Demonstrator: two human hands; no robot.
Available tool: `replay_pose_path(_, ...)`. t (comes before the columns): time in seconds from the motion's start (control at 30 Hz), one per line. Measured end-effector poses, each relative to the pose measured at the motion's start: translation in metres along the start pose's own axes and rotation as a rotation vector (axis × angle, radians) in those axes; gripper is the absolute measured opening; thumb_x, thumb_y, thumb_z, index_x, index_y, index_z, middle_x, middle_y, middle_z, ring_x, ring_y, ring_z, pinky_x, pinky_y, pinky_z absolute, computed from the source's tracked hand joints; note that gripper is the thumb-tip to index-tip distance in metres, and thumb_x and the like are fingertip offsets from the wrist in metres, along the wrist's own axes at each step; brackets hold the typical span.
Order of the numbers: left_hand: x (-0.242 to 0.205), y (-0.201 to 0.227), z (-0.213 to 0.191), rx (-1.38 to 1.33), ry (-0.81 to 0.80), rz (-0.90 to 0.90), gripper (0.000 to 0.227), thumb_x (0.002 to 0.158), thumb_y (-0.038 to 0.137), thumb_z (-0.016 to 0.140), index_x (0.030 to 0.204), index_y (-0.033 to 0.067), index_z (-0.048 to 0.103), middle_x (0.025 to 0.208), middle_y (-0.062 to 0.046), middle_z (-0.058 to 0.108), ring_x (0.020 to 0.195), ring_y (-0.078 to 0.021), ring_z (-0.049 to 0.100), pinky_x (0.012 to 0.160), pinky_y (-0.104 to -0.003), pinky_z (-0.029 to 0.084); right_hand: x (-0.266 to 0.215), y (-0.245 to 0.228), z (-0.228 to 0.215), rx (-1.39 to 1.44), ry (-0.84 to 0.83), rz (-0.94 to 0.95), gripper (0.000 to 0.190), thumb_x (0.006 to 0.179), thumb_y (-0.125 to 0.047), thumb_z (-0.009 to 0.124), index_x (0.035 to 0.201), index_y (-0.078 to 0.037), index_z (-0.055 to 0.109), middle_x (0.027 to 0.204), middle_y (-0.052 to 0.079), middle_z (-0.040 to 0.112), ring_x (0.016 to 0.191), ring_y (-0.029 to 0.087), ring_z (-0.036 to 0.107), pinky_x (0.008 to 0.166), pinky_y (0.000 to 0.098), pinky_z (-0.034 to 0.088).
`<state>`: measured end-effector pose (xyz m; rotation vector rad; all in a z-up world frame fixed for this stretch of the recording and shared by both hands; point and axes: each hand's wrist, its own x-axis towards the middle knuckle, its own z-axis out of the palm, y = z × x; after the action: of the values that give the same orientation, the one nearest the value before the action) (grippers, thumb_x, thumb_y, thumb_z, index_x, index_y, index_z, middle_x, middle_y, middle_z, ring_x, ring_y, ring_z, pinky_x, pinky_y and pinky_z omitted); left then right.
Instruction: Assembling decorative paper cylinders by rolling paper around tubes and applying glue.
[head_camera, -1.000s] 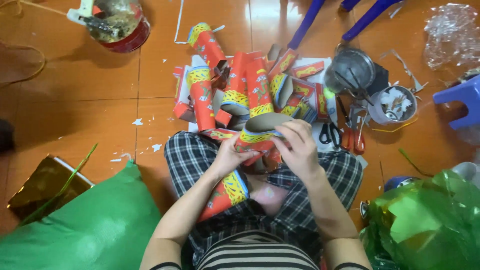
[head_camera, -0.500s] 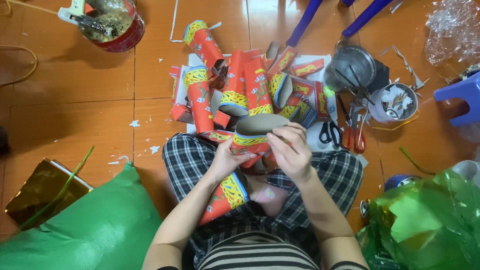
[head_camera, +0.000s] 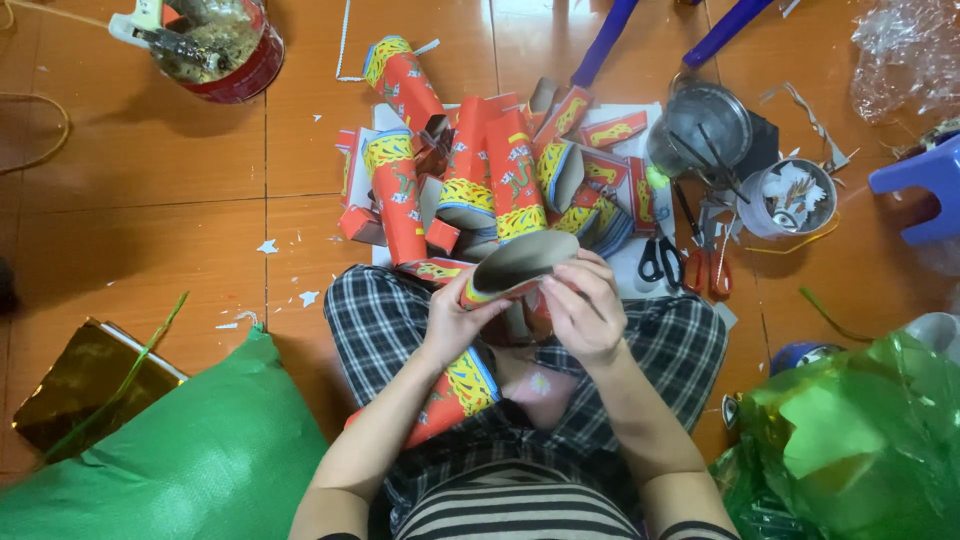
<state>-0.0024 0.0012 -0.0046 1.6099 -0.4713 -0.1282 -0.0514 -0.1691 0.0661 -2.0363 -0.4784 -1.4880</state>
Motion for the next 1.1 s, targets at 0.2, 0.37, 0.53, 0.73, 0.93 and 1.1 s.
replay_pose_path(0.2,-0.005,-0.020,-0.003,0.115,0.081,0.187,0.054,0.068,0.003,0.089,0.118,0.0077,0.068,0.115,-0.010,0.073,0.107,-0.0273,0.069,0.095,-0.039,0.052,0.003,-0.006,0.001,-0.010,0.035,0.047,0.022,0.075,0.010,0.080,0.095,0.003,0.076,0.100,0.018,0.069,0.090,0.029,0.068,0.086,0.0474,0.058)
replay_pose_path(0.37,-0.005,-0.015,-0.002,0.104,0.082,0.188,0.054,0.068,0.003,0.089,0.118,0.0076,0.067,0.114,-0.011,0.073,0.107,-0.0278,0.069,0.095,-0.039,0.052,0.003,-0.008,0.002,-0.022,0.043,0.038,0.021,0.075,0.010,0.080,0.095,0.002,0.077,0.099,0.018,0.069,0.090,0.031,0.068,0.084,0.0470,0.059)
replay_pose_path(0.53,-0.007,-0.018,-0.002,0.099,0.089,0.181,0.055,0.066,0.004,0.090,0.116,0.0071,0.068,0.111,-0.012,0.073,0.105,-0.0283,0.069,0.094,-0.040,0.052,0.006,-0.009,0.003,-0.027,0.045,0.006,0.019,0.076,0.011,0.079,0.092,0.001,0.077,0.099,0.019,0.068,0.090,0.033,0.068,0.082,0.0474,0.060)
replay_pose_path(0.73,-0.006,-0.017,-0.001,0.089,0.101,0.176,0.056,0.064,0.006,0.092,0.114,0.0070,0.068,0.110,-0.011,0.074,0.104,-0.0270,0.070,0.093,-0.039,0.053,0.011,-0.014,0.000,0.005,0.053,0.026,0.015,0.077,0.010,0.077,0.090,0.002,0.076,0.097,0.021,0.068,0.089,0.035,0.068,0.080,0.0473,0.060)
replay_pose_path(0.93,0.003,-0.013,-0.018,0.130,-0.081,0.106,0.061,0.063,0.014,0.093,0.119,0.0120,0.068,0.109,-0.007,0.074,0.103,-0.0271,0.070,0.091,-0.039,0.054,0.025,-0.001,-0.030,0.233,-0.341,0.464,0.011,0.083,0.004,0.073,0.091,-0.003,0.075,0.093,0.011,0.069,0.084,0.027,0.065,0.068,0.0340,0.057)
replay_pose_path(1.1,0.007,-0.006,-0.027,0.101,-0.397,-0.127,0.080,0.060,0.017,0.093,0.133,0.0201,0.060,0.115,-0.013,0.072,0.111,-0.0321,0.066,0.096,-0.047,0.050,0.048,0.013,-0.060,0.411,-0.960,0.909,0.015,0.092,-0.006,0.062,0.098,0.002,0.074,0.095,0.022,0.075,0.087,0.037,0.072,0.076,0.0499,0.055)
